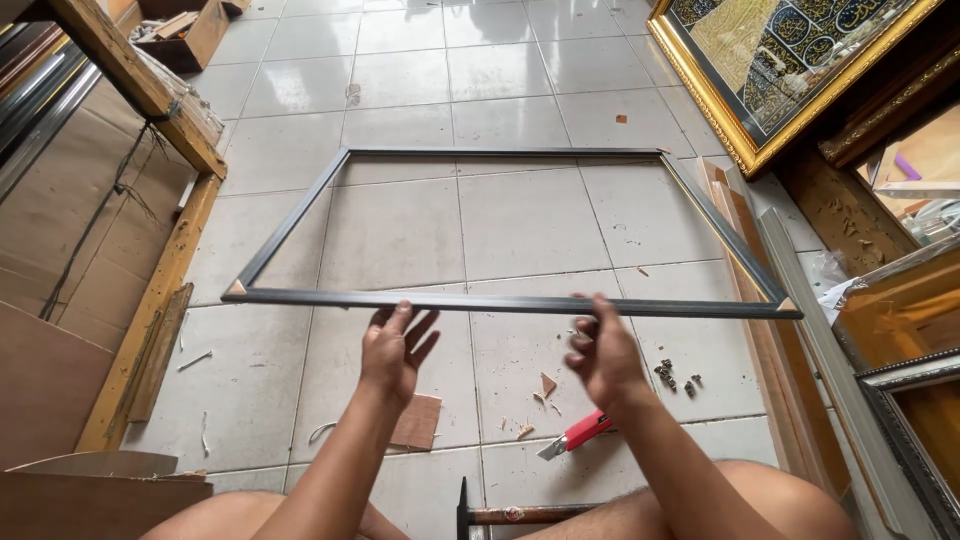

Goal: Disassembling a picture frame and using a utility knife to scrape adhesive residue from the frame rails.

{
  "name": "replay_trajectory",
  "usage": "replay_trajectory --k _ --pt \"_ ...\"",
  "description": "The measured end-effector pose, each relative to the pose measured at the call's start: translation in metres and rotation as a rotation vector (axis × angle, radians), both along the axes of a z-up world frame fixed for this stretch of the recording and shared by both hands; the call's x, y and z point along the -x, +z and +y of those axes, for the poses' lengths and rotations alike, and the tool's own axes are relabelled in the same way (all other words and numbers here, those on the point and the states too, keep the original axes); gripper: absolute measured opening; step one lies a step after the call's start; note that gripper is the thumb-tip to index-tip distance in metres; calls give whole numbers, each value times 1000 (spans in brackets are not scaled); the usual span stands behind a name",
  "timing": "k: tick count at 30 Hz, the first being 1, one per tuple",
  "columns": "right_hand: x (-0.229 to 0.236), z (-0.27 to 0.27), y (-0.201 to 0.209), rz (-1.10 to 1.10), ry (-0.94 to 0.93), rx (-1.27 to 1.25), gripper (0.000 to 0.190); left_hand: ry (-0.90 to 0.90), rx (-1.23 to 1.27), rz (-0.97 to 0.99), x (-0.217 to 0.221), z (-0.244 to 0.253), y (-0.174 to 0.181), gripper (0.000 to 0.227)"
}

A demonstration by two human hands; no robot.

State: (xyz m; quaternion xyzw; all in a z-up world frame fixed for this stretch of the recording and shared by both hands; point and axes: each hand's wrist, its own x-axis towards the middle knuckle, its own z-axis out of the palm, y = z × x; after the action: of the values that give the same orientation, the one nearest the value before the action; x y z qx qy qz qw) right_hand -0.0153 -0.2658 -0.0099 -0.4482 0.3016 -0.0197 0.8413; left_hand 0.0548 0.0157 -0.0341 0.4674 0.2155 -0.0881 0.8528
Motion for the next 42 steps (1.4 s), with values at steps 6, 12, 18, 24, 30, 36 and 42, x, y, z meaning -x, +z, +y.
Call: replay_trajectory --k 6,12,18,24,30,36,42 --pt "-3 -103 -53 129 -613 116 36 166 71 12 -25 28 -14 43" --pt "4 -64 -37 -46 -461 145 35 -104 143 -83 8 -7 42 69" --pt "54 43 28 -201 388 310 18 -353 104 -114 30 -45 51 65" --pt "28 16 -33 -116 204 -141 46 -273 17 -42 29 -23 36 40" --pt "-5 -57 -44 -120 -7 -213 66 -368 -53 -31 28 -21 23 41" --pt "4 -77 -16 -144 -185 39 42 -350 -46 13 3 -14 -13 41" --pt "-5 -84 -33 -347 -144 6 31 -81 267 47 -3 1 -19 52"
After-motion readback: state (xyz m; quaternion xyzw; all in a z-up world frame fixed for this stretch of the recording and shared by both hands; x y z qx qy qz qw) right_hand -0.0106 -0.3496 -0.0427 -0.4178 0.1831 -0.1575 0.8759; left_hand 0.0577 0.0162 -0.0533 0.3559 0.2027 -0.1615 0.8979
